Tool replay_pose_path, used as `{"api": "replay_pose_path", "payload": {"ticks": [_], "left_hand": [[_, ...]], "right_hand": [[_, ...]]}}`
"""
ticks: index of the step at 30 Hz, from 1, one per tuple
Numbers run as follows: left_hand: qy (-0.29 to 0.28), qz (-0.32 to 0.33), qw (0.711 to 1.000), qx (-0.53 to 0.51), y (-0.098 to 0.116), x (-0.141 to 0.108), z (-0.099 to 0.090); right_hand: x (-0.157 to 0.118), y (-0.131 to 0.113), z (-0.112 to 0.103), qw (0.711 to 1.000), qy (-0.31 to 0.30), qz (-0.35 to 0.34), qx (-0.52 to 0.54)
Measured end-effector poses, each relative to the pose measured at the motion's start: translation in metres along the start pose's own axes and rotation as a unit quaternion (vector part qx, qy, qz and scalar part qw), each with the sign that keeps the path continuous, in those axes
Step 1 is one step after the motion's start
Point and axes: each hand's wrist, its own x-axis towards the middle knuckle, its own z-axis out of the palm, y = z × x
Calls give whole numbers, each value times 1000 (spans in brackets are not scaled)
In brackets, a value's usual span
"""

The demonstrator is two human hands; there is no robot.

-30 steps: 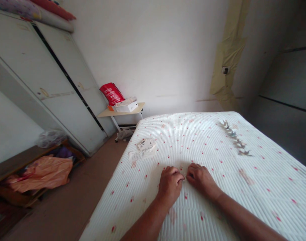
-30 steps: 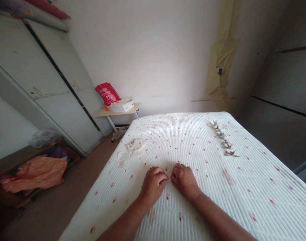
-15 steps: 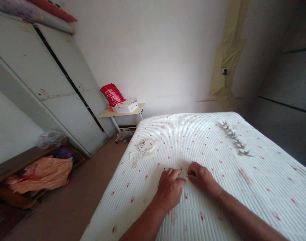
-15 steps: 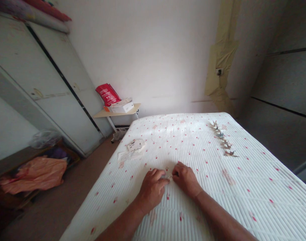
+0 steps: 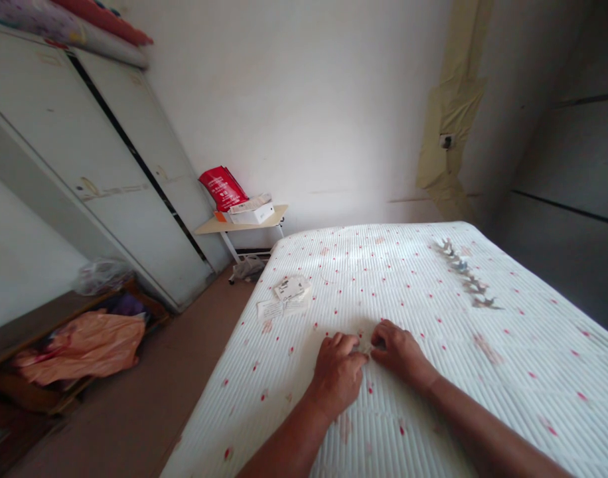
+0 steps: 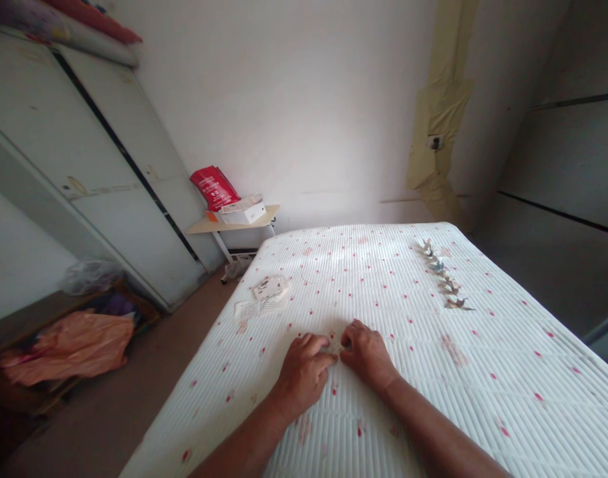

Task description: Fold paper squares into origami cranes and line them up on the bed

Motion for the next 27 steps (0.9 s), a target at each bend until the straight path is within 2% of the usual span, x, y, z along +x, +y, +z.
{"api": "replay_pose_path", "payload": {"ticks": [7, 14, 20, 27], "left_hand": [[8, -2, 1000, -13, -1, -1, 1], [1, 1, 1000, -4, 0, 0, 0], [8, -4, 1000, -2, 0, -1, 2], [0, -1, 1000, 19, 1, -1, 0]], "right_hand": [[1, 2, -7, 998, -19, -1, 52], [1, 2, 0, 1000, 2, 9, 14], [1, 3, -2, 999, -9, 11, 43], [0, -5, -1, 1000, 12, 13, -24]]}}
